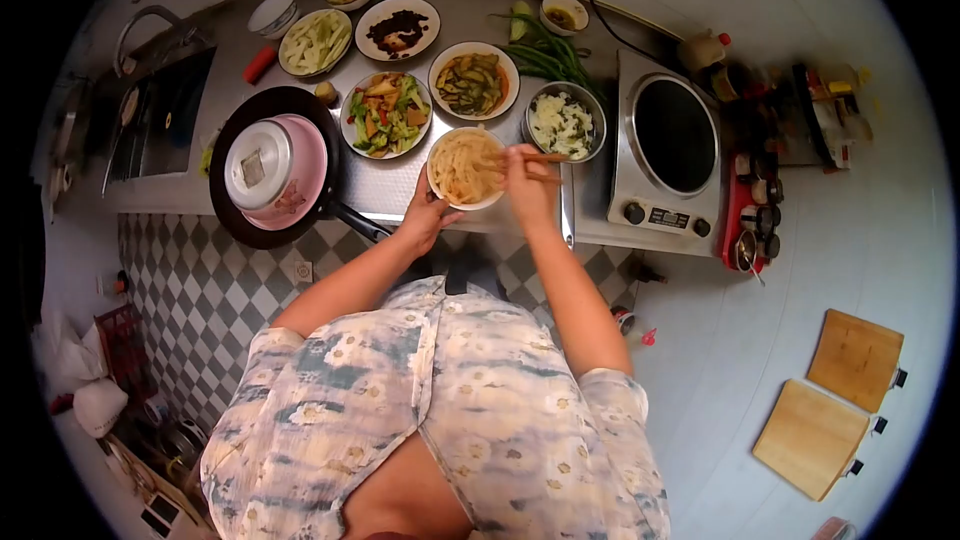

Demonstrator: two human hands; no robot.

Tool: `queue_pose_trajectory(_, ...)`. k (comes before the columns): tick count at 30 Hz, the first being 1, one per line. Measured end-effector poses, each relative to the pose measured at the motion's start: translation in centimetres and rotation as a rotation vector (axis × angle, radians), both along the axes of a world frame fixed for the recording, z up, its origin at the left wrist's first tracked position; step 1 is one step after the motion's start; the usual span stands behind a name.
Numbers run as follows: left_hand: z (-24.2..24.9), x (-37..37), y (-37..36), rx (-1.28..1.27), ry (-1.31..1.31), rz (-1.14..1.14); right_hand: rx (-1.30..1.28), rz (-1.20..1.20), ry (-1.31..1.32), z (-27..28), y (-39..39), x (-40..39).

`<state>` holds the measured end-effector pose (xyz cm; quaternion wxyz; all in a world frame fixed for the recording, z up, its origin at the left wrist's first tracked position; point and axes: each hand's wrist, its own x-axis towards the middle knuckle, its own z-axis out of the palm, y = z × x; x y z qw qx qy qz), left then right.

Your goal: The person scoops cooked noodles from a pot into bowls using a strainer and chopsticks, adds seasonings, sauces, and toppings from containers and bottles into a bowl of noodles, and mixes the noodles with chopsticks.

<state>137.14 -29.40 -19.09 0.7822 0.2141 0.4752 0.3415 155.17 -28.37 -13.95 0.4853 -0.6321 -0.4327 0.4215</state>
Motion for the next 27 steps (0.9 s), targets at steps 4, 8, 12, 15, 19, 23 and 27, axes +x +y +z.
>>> queue_pose_trajectory(4,0.0,-0.7,0.4,-0.018,-0.048,-0.028,-0.075,0.101,-0.216,-3.9,-0.1,-0.4)
queue_pose_trajectory(8,0.6,-1.4,0.2,-0.022,-0.081,-0.066,-0.045,0.001,-0.374,6.1,1.3,-0.2)
queue_pose_trajectory(12,-0.5,-1.3,0.4,-0.005,-0.080,-0.051,0.254,0.087,-0.467,0.7,1.7,-3.7)
queue_pose_trajectory(15,-0.5,-1.4,1.1,0.016,-0.073,-0.112,0.080,0.221,-0.377,0.4,-0.1,-3.6)
queue_pose_trajectory(19,0.1,-1.4,1.3,-0.010,-0.108,-0.105,0.039,0.163,-0.310,6.4,-0.8,-2.7)
queue_pose_trajectory(23,1.8,-2.4,1.1,-0.031,0.004,-0.090,-0.053,0.249,-0.231,0.4,-0.3,-1.2)
queue_pose_trajectory(27,0.1,-5.6,4.4,0.390,0.418,-0.046,-0.134,0.072,-0.219,3.8,1.9,0.7)
